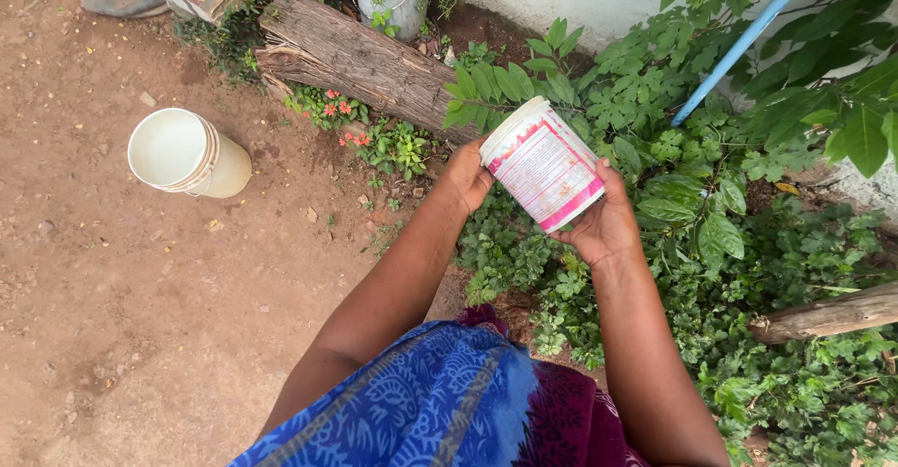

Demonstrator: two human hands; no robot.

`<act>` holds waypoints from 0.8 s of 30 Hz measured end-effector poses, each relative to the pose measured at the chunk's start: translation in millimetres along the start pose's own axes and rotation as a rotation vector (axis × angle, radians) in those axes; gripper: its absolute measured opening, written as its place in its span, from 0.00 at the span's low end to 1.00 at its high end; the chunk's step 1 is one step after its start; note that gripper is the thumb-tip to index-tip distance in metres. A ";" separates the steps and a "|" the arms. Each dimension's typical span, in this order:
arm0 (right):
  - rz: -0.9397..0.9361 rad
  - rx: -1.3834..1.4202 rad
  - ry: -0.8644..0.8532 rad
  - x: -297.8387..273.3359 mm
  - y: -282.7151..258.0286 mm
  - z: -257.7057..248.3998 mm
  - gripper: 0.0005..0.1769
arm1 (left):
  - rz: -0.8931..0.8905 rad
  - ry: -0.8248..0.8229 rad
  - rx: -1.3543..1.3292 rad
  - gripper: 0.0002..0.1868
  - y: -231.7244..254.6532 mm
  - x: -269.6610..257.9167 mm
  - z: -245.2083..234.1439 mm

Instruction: The person holds a white plastic container and pours water from it onto the leaves and base of a small tree.

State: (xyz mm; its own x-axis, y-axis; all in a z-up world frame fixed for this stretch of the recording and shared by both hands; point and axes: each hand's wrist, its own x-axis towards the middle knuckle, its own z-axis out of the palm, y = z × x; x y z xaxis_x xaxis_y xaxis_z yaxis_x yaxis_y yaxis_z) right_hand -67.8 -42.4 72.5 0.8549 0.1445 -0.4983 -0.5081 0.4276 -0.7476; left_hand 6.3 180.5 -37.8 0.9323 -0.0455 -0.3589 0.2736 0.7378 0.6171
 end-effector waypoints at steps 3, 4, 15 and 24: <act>-0.002 -0.015 0.017 -6.5 -1.4 -0.7 0.42 | -0.001 0.002 0.002 0.14 -2.3 -3.7 2.9; -0.007 -0.012 0.016 -7.7 -1.7 -1.8 0.42 | -0.003 0.005 0.019 0.15 -3.1 -5.2 5.1; -0.043 0.048 0.043 -16.9 7.2 -5.1 0.42 | -0.079 -0.063 0.031 0.15 -8.4 -8.4 10.5; -0.077 0.068 0.073 -13.8 21.8 29.7 0.42 | -0.098 -0.092 0.019 0.14 17.0 9.7 -9.6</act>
State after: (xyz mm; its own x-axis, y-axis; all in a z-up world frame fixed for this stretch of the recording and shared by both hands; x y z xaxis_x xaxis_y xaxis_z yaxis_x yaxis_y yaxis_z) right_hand -87.6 -8.6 76.1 0.8801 0.0446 -0.4727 -0.4304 0.4950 -0.7548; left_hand 17.7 199.1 -37.5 0.9184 -0.1789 -0.3530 0.3679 0.7143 0.5954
